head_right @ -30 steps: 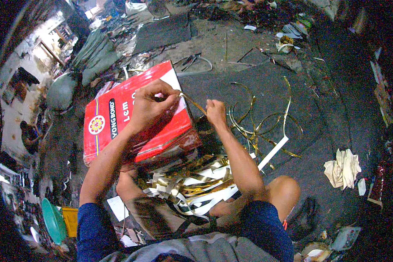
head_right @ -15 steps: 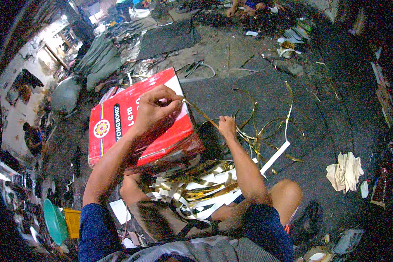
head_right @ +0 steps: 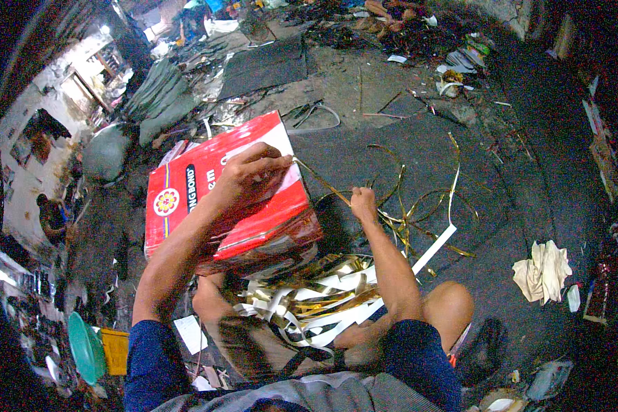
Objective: The person sits on the floor and wraps a red rectangular box with white and gold decorative ribbons. They repeatedly pull ribbon from a pile, place it across the box, and press it down by hand to secure it.
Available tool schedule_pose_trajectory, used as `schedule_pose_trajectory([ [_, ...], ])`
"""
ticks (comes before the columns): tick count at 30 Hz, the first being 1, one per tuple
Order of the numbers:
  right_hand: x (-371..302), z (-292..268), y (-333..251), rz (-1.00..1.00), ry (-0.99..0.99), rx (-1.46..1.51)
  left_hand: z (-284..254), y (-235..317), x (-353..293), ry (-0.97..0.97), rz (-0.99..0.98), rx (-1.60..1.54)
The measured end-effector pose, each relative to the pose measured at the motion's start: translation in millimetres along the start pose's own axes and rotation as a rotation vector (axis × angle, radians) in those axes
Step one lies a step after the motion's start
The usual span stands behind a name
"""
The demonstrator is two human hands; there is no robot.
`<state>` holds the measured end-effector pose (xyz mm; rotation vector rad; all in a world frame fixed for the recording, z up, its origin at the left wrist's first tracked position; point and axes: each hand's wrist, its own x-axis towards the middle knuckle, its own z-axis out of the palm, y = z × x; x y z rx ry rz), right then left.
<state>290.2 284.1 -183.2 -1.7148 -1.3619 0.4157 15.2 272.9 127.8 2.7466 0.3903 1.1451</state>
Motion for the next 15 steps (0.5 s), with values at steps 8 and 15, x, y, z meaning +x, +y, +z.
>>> schedule_pose_trajectory([
  [8,-5,-9,1,0.187,0.004,0.041,-1,-4,-7,-0.043,-0.077,-0.044],
  [15,-8,-21,-2,0.204,0.000,0.005,-5,-1,-3,-0.009,-0.013,0.017],
])
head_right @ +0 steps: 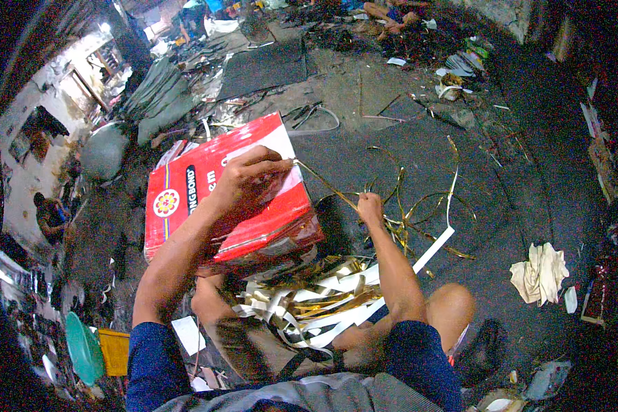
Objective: The person sits on the floor and wraps a red rectangular box with white and gold decorative ribbons. They repeatedly pull ribbon from a pile, place it across the box, and press it down by hand to secure it.
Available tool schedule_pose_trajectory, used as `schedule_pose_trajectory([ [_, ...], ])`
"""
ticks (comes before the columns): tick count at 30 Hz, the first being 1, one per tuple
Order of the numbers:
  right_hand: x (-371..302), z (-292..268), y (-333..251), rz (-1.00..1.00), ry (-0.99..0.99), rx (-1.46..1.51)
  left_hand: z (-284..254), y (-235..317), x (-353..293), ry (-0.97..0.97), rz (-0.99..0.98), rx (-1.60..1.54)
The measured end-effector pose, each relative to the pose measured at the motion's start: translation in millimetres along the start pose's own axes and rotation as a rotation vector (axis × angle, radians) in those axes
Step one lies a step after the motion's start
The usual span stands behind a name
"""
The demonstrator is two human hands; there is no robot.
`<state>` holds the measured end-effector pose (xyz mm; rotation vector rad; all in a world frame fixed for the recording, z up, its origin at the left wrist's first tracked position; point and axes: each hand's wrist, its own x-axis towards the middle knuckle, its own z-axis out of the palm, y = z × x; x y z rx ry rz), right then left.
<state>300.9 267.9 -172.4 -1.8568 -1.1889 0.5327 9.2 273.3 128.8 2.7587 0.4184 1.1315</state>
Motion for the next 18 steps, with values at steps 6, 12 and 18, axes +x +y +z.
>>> schedule_pose_trajectory([
  [6,2,6,20,-0.027,0.031,-0.032,6,5,4,0.024,-0.012,-0.031],
  [12,22,-1,43,-0.160,0.105,-0.202,6,3,0,-0.002,-0.044,0.003],
  [18,62,-50,14,-0.237,0.106,-0.362,-14,6,-20,-0.114,0.016,0.226],
])
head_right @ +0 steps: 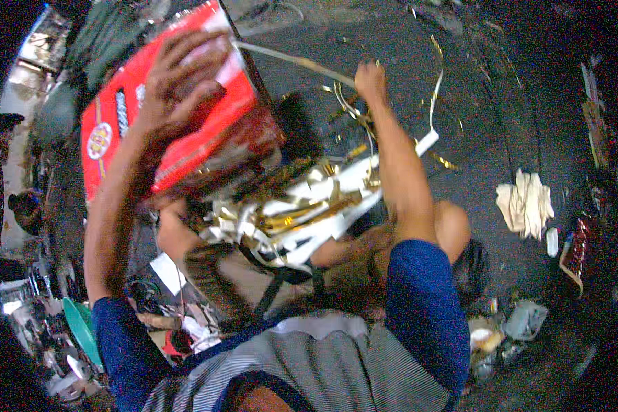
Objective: The person sits on the floor and wraps a red rectangular box with white and gold decorative ribbons. They repeatedly pull ribbon from a pile, place it across the box, and press it down by hand to secure it.
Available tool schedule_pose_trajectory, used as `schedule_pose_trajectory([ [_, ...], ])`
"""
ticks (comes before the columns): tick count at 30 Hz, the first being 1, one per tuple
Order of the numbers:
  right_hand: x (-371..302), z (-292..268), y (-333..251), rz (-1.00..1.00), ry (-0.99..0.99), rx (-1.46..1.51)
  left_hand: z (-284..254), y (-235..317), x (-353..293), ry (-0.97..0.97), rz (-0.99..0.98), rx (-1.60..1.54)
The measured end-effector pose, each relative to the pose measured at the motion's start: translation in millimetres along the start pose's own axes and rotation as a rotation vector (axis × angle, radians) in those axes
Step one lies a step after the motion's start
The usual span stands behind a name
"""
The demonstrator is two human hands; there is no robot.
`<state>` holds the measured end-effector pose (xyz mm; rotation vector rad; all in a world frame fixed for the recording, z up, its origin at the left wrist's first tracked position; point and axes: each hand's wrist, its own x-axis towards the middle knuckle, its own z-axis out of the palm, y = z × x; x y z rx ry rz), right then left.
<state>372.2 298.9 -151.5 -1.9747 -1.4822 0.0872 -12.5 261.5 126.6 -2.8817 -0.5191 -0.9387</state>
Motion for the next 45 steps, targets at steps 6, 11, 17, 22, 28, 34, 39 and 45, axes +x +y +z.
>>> schedule_pose_trajectory([
  [6,49,-66,37,-0.037,0.042,-0.417,5,-5,22,-0.243,-0.028,-0.012],
  [11,34,-95,-2,0.523,0.221,-0.286,1,5,20,-0.278,-0.167,-0.106],
  [17,-55,-96,42,0.236,-0.271,-0.566,4,14,30,-0.264,-0.113,0.015],
  [22,-201,-13,77,0.050,-0.890,-0.676,9,33,18,0.052,0.113,0.285],
  [28,-268,-4,114,0.264,-0.585,-0.813,14,180,-42,0.097,0.007,-0.223],
  [34,-221,-56,14,-0.058,-1.019,-0.847,83,221,-124,-0.133,-0.565,-0.603],
  [39,-207,-141,-136,-0.475,-1.461,-0.103,102,236,-127,-0.068,-0.842,-0.919],
  [45,-154,-263,-246,-0.609,-1.180,0.377,2,215,-148,0.115,-1.109,-0.789],
])
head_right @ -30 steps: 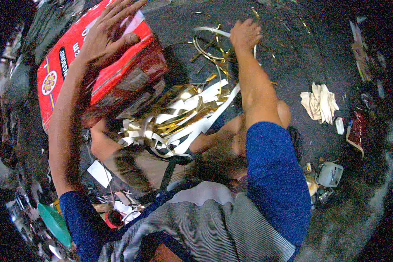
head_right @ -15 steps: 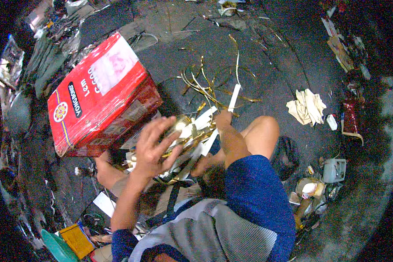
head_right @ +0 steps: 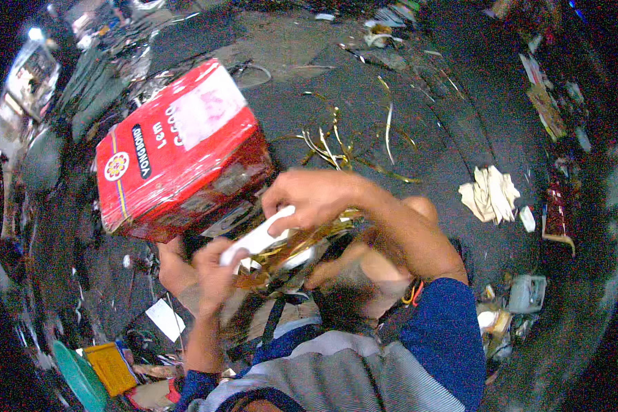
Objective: The person sits on the floor and wraps a red rectangular box with white and gold decorative ribbons. They repeatedly pull ribbon from a pile, place it across the box, and press it down by hand to secure it.
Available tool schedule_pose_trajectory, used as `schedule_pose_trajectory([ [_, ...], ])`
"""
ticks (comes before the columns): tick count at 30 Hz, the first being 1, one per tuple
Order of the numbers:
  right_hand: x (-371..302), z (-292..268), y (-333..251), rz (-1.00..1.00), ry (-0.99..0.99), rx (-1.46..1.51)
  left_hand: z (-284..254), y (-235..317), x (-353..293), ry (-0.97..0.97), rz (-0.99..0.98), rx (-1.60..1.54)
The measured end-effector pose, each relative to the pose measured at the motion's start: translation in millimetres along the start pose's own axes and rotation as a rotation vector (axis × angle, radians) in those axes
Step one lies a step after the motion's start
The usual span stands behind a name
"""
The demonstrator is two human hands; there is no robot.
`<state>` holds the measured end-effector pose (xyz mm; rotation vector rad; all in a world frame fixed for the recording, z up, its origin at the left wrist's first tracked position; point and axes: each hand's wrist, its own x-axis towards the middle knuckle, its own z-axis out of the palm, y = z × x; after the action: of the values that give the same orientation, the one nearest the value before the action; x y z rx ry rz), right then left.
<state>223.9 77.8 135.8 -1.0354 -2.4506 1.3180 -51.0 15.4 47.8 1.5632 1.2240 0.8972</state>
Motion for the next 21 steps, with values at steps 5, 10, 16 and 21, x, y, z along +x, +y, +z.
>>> schedule_pose_trajectory([
  [5,30,-76,-5,-0.023,0.135,0.108,-158,69,47,0.232,0.199,0.149],
  [10,88,-116,-2,0.040,0.342,-0.149,-242,95,90,0.504,0.098,0.939],
  [16,127,-102,-5,-0.093,0.588,-0.475,-154,65,183,0.590,0.763,0.739],
  [21,132,-91,21,-0.049,0.791,-0.419,-45,77,225,0.060,0.561,0.309],
])
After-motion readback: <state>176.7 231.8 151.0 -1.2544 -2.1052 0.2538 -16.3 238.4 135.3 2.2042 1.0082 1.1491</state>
